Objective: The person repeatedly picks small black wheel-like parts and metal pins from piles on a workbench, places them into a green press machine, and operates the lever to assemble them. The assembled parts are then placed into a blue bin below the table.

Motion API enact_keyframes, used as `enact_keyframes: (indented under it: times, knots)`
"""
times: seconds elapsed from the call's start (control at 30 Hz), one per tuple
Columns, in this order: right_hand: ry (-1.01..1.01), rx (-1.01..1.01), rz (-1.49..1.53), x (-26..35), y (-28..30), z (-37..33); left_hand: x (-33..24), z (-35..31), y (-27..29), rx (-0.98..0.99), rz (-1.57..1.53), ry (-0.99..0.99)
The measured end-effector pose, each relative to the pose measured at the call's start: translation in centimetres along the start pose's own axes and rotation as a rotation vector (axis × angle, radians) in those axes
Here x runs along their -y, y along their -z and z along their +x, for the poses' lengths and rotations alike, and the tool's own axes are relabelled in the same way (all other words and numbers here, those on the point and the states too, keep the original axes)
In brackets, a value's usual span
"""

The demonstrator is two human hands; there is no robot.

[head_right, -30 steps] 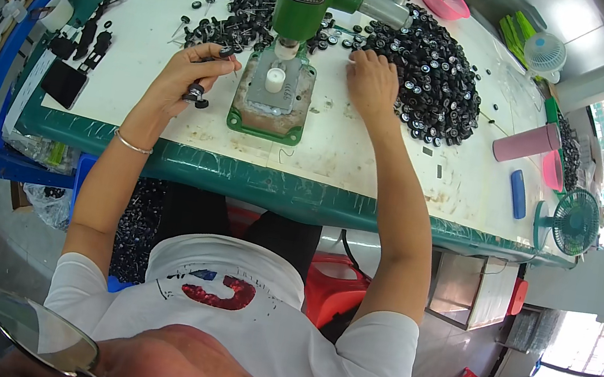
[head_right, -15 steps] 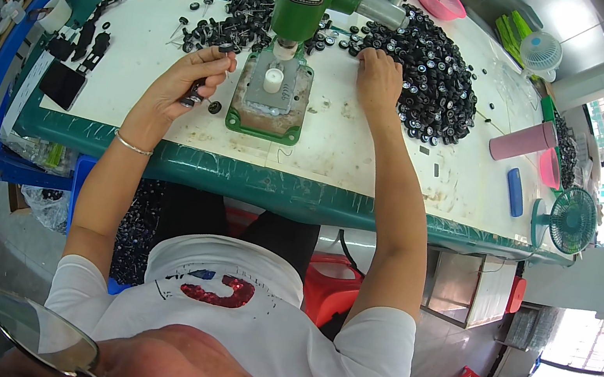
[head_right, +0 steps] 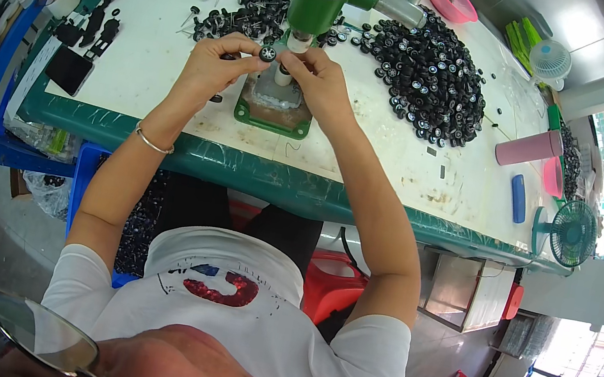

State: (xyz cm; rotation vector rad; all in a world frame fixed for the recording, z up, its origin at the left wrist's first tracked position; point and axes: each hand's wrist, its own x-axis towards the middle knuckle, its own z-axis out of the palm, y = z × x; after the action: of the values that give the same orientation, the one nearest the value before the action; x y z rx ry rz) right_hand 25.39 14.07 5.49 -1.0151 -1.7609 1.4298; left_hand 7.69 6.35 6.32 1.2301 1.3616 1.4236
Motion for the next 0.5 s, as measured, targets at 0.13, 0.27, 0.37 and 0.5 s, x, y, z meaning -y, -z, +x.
enact_keyframes:
  times: [0.13,0.27,0.37,0.5]
  knots:
    - [0.062,-0.082,0.006,-0.7,-0.6,-0.2,0.0,0.2,-0.4,-0.008,-0.039,-0.053]
    - [0.016,-0.151,0.270,-0.3,0.4,0.1,-0.5,0.2,-0.9,0.008,-0.036,-0.029]
    - [0.137,-0.230,0.294,1.9,2.8,0.1,-0.5,0.8,-1.7,0.046,-0.044,-0.061]
    - [0.184,-0.333,0.379,4.6,7.7,1.1,-1.8,1.0,-2.5,0.069,0.012,0.016]
